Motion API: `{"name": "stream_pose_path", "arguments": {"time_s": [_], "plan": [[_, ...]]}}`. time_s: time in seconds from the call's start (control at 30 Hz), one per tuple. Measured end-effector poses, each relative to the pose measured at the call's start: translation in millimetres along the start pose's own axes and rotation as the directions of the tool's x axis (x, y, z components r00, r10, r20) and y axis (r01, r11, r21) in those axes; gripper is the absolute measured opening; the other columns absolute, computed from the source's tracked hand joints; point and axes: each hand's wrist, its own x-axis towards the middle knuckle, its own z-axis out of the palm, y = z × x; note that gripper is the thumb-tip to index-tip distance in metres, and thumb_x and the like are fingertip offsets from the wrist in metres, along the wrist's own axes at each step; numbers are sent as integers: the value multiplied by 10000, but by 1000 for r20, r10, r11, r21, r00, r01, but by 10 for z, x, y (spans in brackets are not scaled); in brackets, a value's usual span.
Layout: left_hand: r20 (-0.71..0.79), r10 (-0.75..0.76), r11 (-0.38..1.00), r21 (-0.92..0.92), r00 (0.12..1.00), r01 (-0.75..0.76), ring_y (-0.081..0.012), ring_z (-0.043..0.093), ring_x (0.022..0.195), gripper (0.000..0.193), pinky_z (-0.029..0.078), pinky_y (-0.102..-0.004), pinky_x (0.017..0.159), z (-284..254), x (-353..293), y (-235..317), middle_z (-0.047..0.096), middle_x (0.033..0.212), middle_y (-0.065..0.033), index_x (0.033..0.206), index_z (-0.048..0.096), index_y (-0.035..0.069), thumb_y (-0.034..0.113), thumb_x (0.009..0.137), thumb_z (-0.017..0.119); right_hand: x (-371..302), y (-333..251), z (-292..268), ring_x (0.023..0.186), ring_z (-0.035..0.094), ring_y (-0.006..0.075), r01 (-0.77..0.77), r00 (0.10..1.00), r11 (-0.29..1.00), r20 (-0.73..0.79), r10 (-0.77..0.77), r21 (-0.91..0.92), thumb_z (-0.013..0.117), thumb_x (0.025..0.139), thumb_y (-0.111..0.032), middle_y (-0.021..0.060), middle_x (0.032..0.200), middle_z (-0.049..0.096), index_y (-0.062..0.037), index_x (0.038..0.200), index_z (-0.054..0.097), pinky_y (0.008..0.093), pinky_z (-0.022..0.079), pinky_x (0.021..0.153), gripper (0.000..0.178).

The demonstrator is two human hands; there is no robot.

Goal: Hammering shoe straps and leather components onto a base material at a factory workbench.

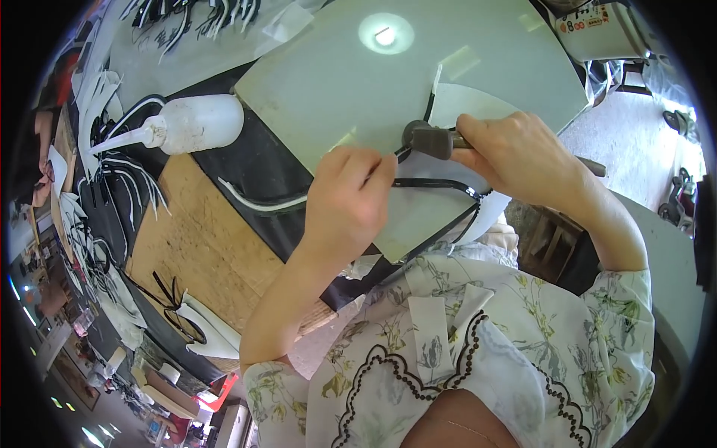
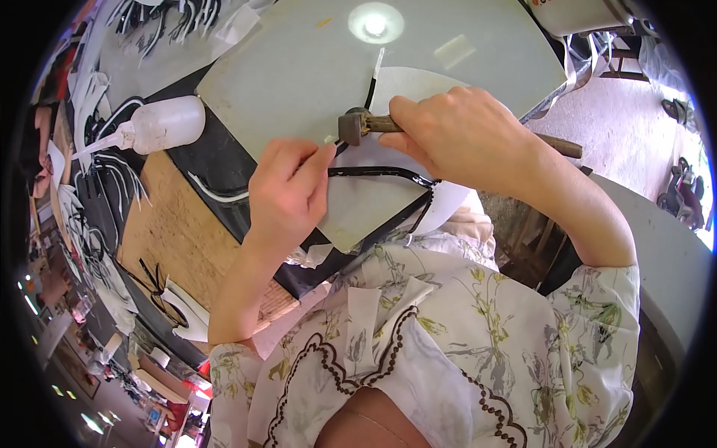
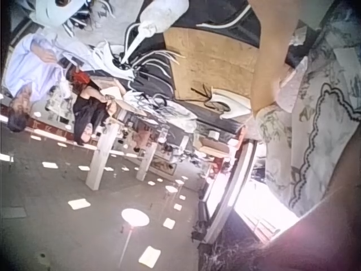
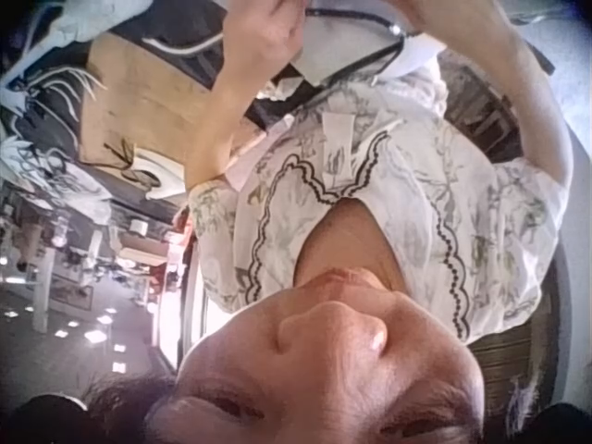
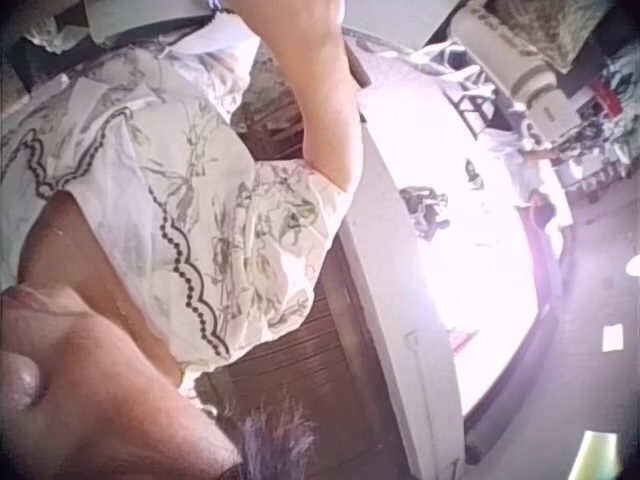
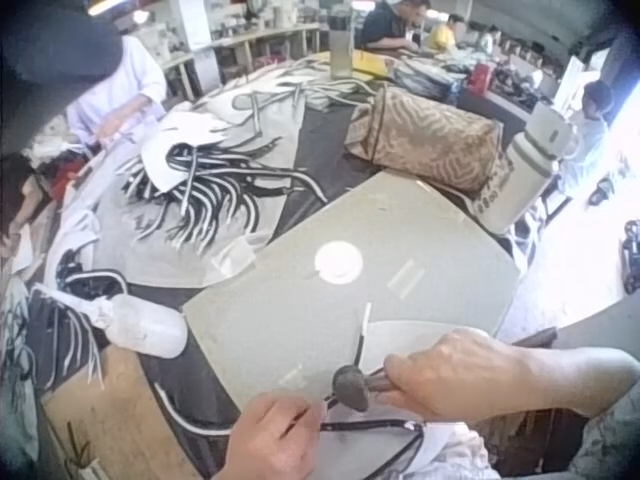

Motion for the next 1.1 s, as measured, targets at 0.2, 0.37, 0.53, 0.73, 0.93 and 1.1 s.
{"name": "stream_pose_path", "arguments": {"time_s": [0.2,0.37,0.53,0.73,0.93,1.1], "plan": [[27,238,938,251,971,-237,-255,588,831,288,497,-358,716,26,-28,-29,606,920,-81,971,683,-38,29,692,664,34,-104,-80,539,591,360,41,978,989,-206,-10,145,585,975,-343,127,560,562,-27,840,529,458,461,511,348],[17,184,963,195,983,-184,-258,595,845,254,501,-364,727,38,-40,-35,613,910,-81,953,682,-29,24,706,661,35,-123,-8,549,602,370,1,996,998,-90,4,58,575,977,-348,134,554,564,-24,847,529,472,461,513,352],[34,-4,1000,24,999,3,-252,597,850,243,506,-366,729,-91,-43,-48,619,920,-72,942,687,-22,27,706,664,17,-140,-5,538,602,368,-30,997,999,74,28,18,580,973,-355,131,541,556,-21,837,523,466,462,510,365],[81,274,926,246,958,-286,-237,586,845,251,506,-353,722,-99,-44,-72,606,941,-73,934,683,-33,32,692,664,30,-123,-38,526,597,360,-9,998,1000,60,10,-12,584,973,-351,124,537,552,-20,835,525,458,461,510,363],[99,338,897,266,936,-352,-240,580,841,257,511,-349,727,-95,-11,-76,603,927,-87,914,678,-50,47,678,648,73,-176,-81,580,585,392,-1,999,995,-33,4,101,613,951,-304,142,626,576,-34,885,496,475,437,536,302],[133,338,899,247,932,-361,-237,579,835,231,515,-345,720,-111,-28,-87,609,903,-93,888,672,-49,37,674,658,75,-168,-120,571,585,390,23,994,990,-107,-8,137,618,949,-295,140,619,566,-36,866,497,479,434,530,298]]}}
